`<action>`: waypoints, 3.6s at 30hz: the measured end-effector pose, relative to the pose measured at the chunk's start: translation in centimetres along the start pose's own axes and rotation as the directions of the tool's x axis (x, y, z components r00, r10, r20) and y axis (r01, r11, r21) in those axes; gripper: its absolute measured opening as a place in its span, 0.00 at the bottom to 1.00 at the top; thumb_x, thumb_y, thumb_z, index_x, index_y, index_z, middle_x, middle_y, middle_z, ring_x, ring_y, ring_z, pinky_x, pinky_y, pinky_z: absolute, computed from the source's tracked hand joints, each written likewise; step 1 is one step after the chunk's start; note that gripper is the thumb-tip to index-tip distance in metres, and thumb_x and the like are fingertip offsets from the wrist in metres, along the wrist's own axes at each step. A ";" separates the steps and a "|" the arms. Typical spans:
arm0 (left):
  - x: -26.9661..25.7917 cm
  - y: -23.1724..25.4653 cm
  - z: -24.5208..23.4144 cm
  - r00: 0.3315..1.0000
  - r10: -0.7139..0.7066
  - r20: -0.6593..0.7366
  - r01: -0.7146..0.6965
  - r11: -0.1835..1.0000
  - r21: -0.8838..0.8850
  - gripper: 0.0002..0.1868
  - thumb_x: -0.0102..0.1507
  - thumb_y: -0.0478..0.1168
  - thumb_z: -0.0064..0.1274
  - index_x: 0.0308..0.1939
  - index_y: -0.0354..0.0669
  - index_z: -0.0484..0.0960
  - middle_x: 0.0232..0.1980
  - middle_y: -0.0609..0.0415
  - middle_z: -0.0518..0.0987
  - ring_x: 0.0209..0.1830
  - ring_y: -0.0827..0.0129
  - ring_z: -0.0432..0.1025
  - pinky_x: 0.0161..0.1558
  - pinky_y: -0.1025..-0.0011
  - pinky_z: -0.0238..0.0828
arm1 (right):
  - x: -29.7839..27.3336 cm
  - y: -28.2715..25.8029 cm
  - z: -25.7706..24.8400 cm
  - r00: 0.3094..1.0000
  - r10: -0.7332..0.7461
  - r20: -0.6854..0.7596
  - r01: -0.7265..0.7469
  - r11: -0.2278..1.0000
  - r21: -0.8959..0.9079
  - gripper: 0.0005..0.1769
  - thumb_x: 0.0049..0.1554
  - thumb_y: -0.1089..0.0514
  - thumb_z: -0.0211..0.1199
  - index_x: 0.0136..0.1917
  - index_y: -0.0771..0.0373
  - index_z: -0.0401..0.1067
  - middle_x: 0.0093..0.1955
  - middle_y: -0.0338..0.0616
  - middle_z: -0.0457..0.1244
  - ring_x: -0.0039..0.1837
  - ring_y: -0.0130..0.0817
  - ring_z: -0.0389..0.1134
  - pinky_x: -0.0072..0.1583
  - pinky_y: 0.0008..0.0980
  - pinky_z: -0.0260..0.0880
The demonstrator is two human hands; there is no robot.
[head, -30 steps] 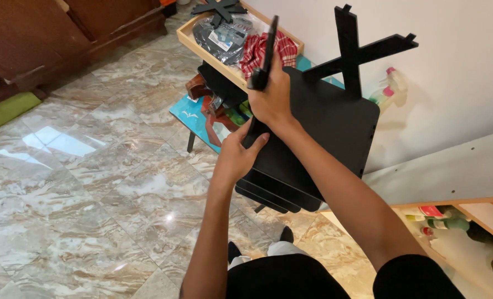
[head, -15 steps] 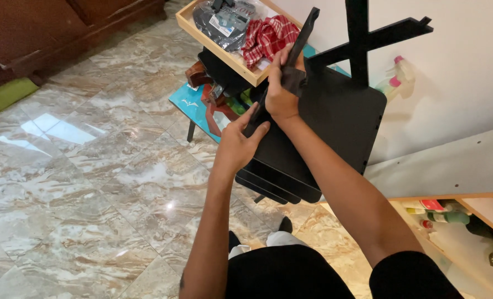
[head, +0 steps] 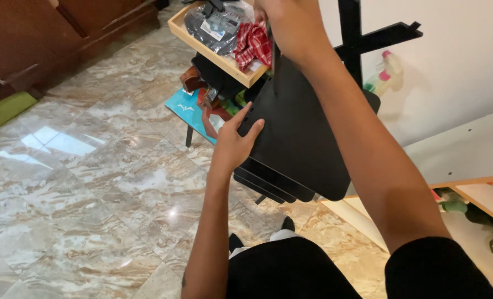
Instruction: Assembling a black plastic stand or shelf unit by fitting the interlocking pieces together.
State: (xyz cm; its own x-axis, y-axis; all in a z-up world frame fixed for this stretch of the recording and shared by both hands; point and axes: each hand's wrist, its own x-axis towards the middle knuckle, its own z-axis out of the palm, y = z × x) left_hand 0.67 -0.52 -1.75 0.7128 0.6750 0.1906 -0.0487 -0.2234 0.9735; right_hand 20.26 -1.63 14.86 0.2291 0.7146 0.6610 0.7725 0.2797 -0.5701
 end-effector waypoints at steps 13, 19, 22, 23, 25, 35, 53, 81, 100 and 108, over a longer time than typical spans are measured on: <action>3.6 6.6 -1.2 0.972 0.214 0.100 -0.236 0.857 0.457 0.39 0.58 0.48 0.67 0.69 0.37 0.71 0.63 0.39 0.78 0.63 0.50 0.72 0.69 0.54 0.53 | -20.3 1.8 -13.2 0.737 0.531 -0.419 -0.592 0.805 -0.021 0.19 0.58 0.62 0.73 0.54 0.62 0.64 0.47 0.36 0.63 0.47 0.24 0.63 0.52 0.27 0.66; 12.0 6.6 6.9 0.914 0.269 0.305 -0.373 0.853 0.364 0.44 0.57 0.54 0.67 0.70 0.35 0.68 0.70 0.40 0.72 0.72 0.50 0.66 0.70 0.61 0.61 | -17.3 5.3 -15.3 0.794 0.562 -0.232 -0.536 0.827 0.167 0.39 0.47 0.65 0.76 0.69 0.54 0.65 0.50 0.36 0.67 0.51 0.23 0.66 0.56 0.26 0.70; 14.6 5.7 10.7 0.928 0.178 0.327 -0.325 0.817 0.477 0.56 0.51 0.61 0.71 0.70 0.30 0.62 0.71 0.37 0.67 0.74 0.47 0.59 0.71 0.53 0.48 | -15.4 9.3 -16.0 0.820 0.572 -0.033 -0.477 0.714 0.513 0.30 0.47 0.64 0.77 0.54 0.65 0.60 0.56 0.45 0.70 0.57 0.31 0.72 0.60 0.33 0.74; 15.1 4.8 11.8 0.941 0.144 0.306 -0.299 0.778 0.553 0.61 0.48 0.65 0.72 0.70 0.29 0.59 0.71 0.35 0.66 0.74 0.47 0.57 0.71 0.50 0.42 | -14.6 9.9 -16.6 0.733 0.679 0.054 -0.587 0.589 0.556 0.30 0.49 0.59 0.76 0.59 0.71 0.65 0.57 0.51 0.70 0.58 0.35 0.72 0.59 0.34 0.72; 15.8 3.6 13.2 0.955 0.116 0.274 -0.269 0.729 0.630 0.67 0.46 0.69 0.73 0.71 0.27 0.56 0.70 0.33 0.65 0.74 0.46 0.55 0.72 0.47 0.35 | -13.5 11.0 -17.7 0.637 0.755 0.153 -0.675 0.452 0.583 0.35 0.51 0.55 0.74 0.65 0.78 0.70 0.58 0.57 0.70 0.58 0.39 0.72 0.58 0.35 0.69; 15.1 3.7 14.1 0.976 0.165 0.140 -0.216 0.739 0.638 0.67 0.41 0.70 0.73 0.71 0.35 0.58 0.65 0.41 0.72 0.72 0.50 0.61 0.76 0.53 0.42 | -10.7 17.0 -18.1 0.638 0.310 0.704 -0.750 0.455 0.479 0.37 0.50 0.58 0.72 0.70 0.72 0.67 0.63 0.50 0.69 0.68 0.42 0.66 0.71 0.40 0.61; 15.8 4.5 14.0 0.989 0.125 0.077 -0.146 0.778 0.611 0.63 0.33 0.68 0.78 0.59 0.38 0.63 0.55 0.41 0.78 0.62 0.45 0.69 0.63 0.56 0.63 | -8.4 11.2 -15.4 0.782 0.159 0.603 -0.511 0.717 0.474 0.31 0.56 0.66 0.59 0.73 0.66 0.61 0.58 0.36 0.63 0.55 0.20 0.63 0.61 0.25 0.66; 15.5 3.5 14.8 0.924 0.382 0.036 -0.328 0.736 0.592 0.81 0.36 0.66 0.83 0.77 0.40 0.44 0.67 0.33 0.60 0.67 0.35 0.63 0.65 0.52 0.66 | -7.1 12.7 -16.2 0.765 0.268 0.586 -0.631 0.493 0.599 0.26 0.51 0.71 0.54 0.64 0.66 0.67 0.55 0.44 0.65 0.43 0.24 0.59 0.48 0.26 0.63; 15.9 3.3 14.7 0.915 0.398 0.070 -0.359 0.722 0.591 0.81 0.38 0.66 0.83 0.78 0.38 0.43 0.72 0.31 0.56 0.73 0.32 0.56 0.70 0.49 0.61 | -5.5 11.4 -17.9 0.780 0.165 0.603 -0.510 0.726 0.461 0.23 0.54 0.69 0.54 0.64 0.67 0.67 0.56 0.41 0.64 0.50 0.23 0.64 0.54 0.25 0.68; 15.8 2.9 14.2 0.903 0.404 0.148 -0.403 0.674 0.619 0.79 0.42 0.70 0.81 0.79 0.36 0.46 0.74 0.32 0.57 0.75 0.32 0.52 0.72 0.46 0.57 | -1.8 12.5 -23.1 0.816 0.385 0.430 -0.500 0.845 0.191 0.14 0.60 0.60 0.54 0.52 0.72 0.72 0.51 0.48 0.69 0.48 0.29 0.70 0.53 0.31 0.73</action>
State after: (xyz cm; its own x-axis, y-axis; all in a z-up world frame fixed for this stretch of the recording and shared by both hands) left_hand 21.68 -0.52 2.32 0.7273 0.4150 0.5466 0.1132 -0.8581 0.5009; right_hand 43.21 -14.23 17.86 0.2301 0.9669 0.1101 0.4248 0.0020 -0.9053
